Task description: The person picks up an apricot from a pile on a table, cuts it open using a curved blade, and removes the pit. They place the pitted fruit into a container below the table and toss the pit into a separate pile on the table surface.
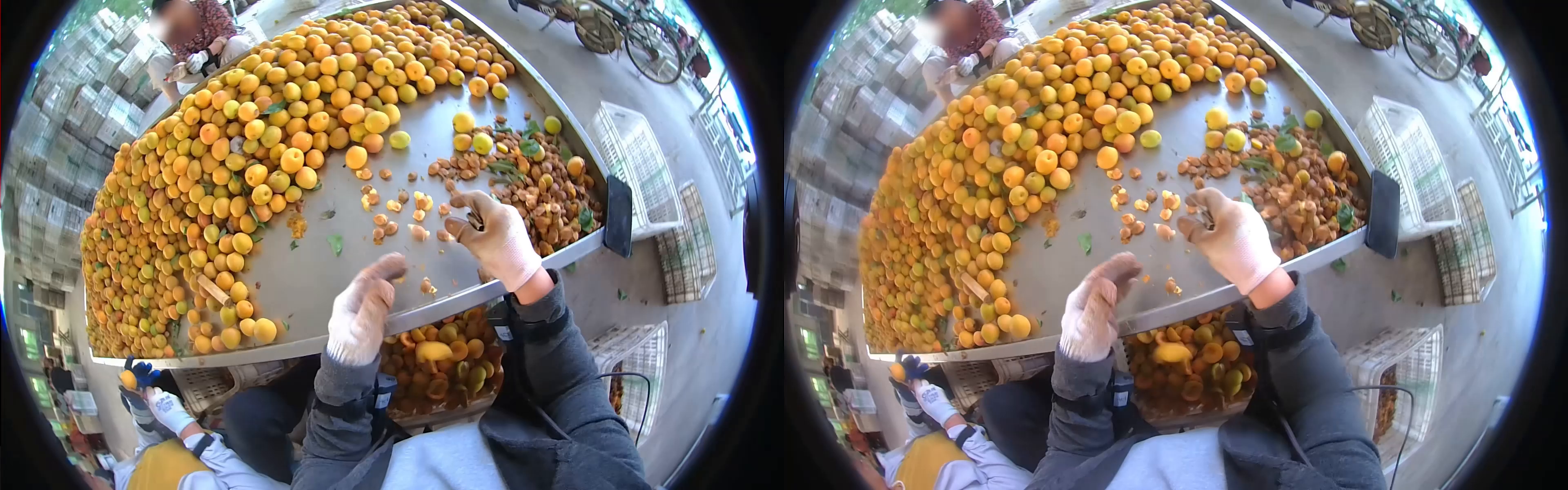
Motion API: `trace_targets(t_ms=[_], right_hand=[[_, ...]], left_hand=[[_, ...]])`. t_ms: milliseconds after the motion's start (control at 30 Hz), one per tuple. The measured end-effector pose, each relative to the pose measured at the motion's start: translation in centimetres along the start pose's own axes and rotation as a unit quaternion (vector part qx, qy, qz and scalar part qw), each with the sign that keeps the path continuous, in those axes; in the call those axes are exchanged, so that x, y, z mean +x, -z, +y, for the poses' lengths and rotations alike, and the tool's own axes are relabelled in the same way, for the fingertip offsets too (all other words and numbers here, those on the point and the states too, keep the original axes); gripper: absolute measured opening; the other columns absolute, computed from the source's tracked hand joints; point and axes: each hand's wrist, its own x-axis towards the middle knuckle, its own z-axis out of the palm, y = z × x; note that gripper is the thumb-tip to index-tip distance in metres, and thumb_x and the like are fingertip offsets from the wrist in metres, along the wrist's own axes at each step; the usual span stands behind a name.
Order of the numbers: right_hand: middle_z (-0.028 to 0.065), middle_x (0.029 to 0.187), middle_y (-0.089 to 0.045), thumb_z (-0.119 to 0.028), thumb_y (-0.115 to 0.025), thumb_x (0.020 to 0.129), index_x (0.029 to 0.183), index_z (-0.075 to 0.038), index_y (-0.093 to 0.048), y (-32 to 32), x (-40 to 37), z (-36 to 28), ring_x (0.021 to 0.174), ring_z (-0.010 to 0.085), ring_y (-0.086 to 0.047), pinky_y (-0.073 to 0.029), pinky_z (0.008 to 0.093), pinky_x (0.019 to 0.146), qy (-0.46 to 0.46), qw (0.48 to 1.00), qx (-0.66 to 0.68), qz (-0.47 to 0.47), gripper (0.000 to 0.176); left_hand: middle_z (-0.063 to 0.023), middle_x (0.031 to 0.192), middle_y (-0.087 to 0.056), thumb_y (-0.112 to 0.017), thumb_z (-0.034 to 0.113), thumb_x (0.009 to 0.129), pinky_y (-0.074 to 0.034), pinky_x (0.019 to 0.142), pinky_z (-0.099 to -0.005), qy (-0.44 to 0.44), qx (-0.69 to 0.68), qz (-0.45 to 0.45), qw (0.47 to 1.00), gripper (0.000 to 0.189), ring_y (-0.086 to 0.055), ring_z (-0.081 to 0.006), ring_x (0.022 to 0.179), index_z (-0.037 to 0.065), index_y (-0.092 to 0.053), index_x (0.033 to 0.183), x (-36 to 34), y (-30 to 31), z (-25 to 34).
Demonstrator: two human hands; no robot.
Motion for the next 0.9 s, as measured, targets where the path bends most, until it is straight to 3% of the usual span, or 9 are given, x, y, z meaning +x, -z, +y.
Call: trace_targets(t_ms=[100,200,233,400,500,567,600,700,900], right_hand=[[0.0163,0.079,-0.067,-0.019,-0.075,0.082,0.104,-0.001,-0.067,-0.7,3.5,-0.3,0.069,0.0182,-0.065,-0.051,0.0320,0.065,-0.013,0.997,0.057,-0.041,0.029],[0.0210,0.077,-0.067,-0.030,-0.071,0.080,0.103,-0.003,-0.068,-2.6,9.4,-2.3,0.072,0.0336,-0.067,-0.053,0.0385,0.069,0.002,0.991,-0.029,-0.133,0.036],[0.0210,0.080,-0.067,-0.029,-0.069,0.079,0.100,-0.003,-0.068,-4.5,11.5,-2.0,0.077,0.0379,-0.066,-0.052,0.0427,0.071,0.095,0.985,-0.100,-0.108,0.033],[0.0186,0.087,-0.068,-0.017,-0.060,0.084,0.103,-0.009,-0.066,-13.1,17.9,-2.7,0.088,0.0359,-0.067,-0.053,0.0461,0.074,0.204,0.937,-0.266,-0.096,0.021],[0.0182,0.092,-0.068,-0.013,-0.061,0.084,0.107,-0.009,-0.065,-16.5,19.3,-1.5,0.094,0.0342,-0.067,-0.053,0.0454,0.076,0.241,0.884,-0.357,-0.182,0.024],[0.0183,0.095,-0.069,-0.012,-0.063,0.082,0.111,-0.006,-0.063,-17.2,19.6,-1.2,0.099,0.0345,-0.066,-0.053,0.0439,0.079,0.112,0.928,-0.294,-0.199,0.030],[0.0190,0.098,-0.069,-0.015,-0.068,0.080,0.114,-0.002,-0.061,-15.2,18.4,-0.6,0.098,0.0374,-0.066,-0.053,0.0418,0.081,0.207,0.930,-0.232,-0.196,0.038],[0.0030,0.081,-0.063,-0.018,-0.072,0.086,0.110,0.000,-0.060,-10.2,13.0,-6.4,0.074,0.0133,-0.059,-0.051,0.0279,0.071,-0.061,0.944,0.114,-0.303,0.032],[0.0023,0.083,-0.065,-0.033,-0.073,0.088,0.113,-0.001,-0.064,-6.5,5.6,-6.0,0.068,0.0060,-0.057,-0.047,0.0220,0.057,0.002,0.928,0.194,-0.319,0.041]], left_hand=[[-0.0140,0.119,-0.062,-0.054,0.031,0.099,-0.049,0.095,-0.0369,0.015,-0.038,0.147,0.988,0.045,-0.060,-0.0224,0.109,-0.004,-0.055,0.128,1.6,0.9,-0.2],[-0.0140,0.116,-0.063,-0.052,0.025,0.101,-0.049,0.095,-0.0376,0.074,-0.093,0.172,0.978,0.041,-0.061,-0.0223,0.106,-0.005,-0.054,0.128,2.4,1.1,0.8],[-0.0142,0.115,-0.063,-0.052,0.024,0.101,-0.049,0.095,-0.0377,0.091,-0.132,0.161,0.974,0.041,-0.062,-0.0229,0.105,-0.005,-0.054,0.128,2.6,1.1,0.8],[-0.0154,0.113,-0.063,-0.051,0.018,0.099,-0.049,0.096,-0.0389,0.075,-0.124,0.172,0.974,0.039,-0.062,-0.0245,0.105,-0.006,-0.052,0.129,3.5,1.5,1.5],[-0.0153,0.114,-0.063,-0.049,0.013,0.098,-0.049,0.096,-0.0392,0.072,-0.111,0.194,0.972,0.038,-0.062,-0.0248,0.105,-0.007,-0.052,0.130,3.2,2.5,1.7],[-0.0137,0.114,-0.063,-0.048,0.010,0.097,-0.049,0.096,-0.0384,0.069,-0.119,0.194,0.971,0.036,-0.061,-0.0238,0.106,-0.005,-0.053,0.130,3.1,2.8,2.3],[-0.0137,0.114,-0.063,-0.048,0.010,0.097,-0.049,0.096,-0.0384,0.068,-0.122,0.197,0.970,0.036,-0.061,-0.0238,0.106,-0.005,-0.053,0.130,3.1,3.2,2.1],[-0.0128,0.120,-0.061,-0.046,0.007,0.097,-0.049,0.095,-0.0373,0.058,-0.128,0.244,0.959,0.039,-0.060,-0.0217,0.105,-0.002,-0.049,0.135,3.3,3.3,1.7],[-0.0105,0.127,-0.055,-0.049,-0.004,0.092,-0.050,0.093,-0.0339,0.028,-0.119,0.161,0.979,0.053,-0.059,-0.0171,0.104,0.000,-0.038,0.144,3.0,1.0,2.1]])
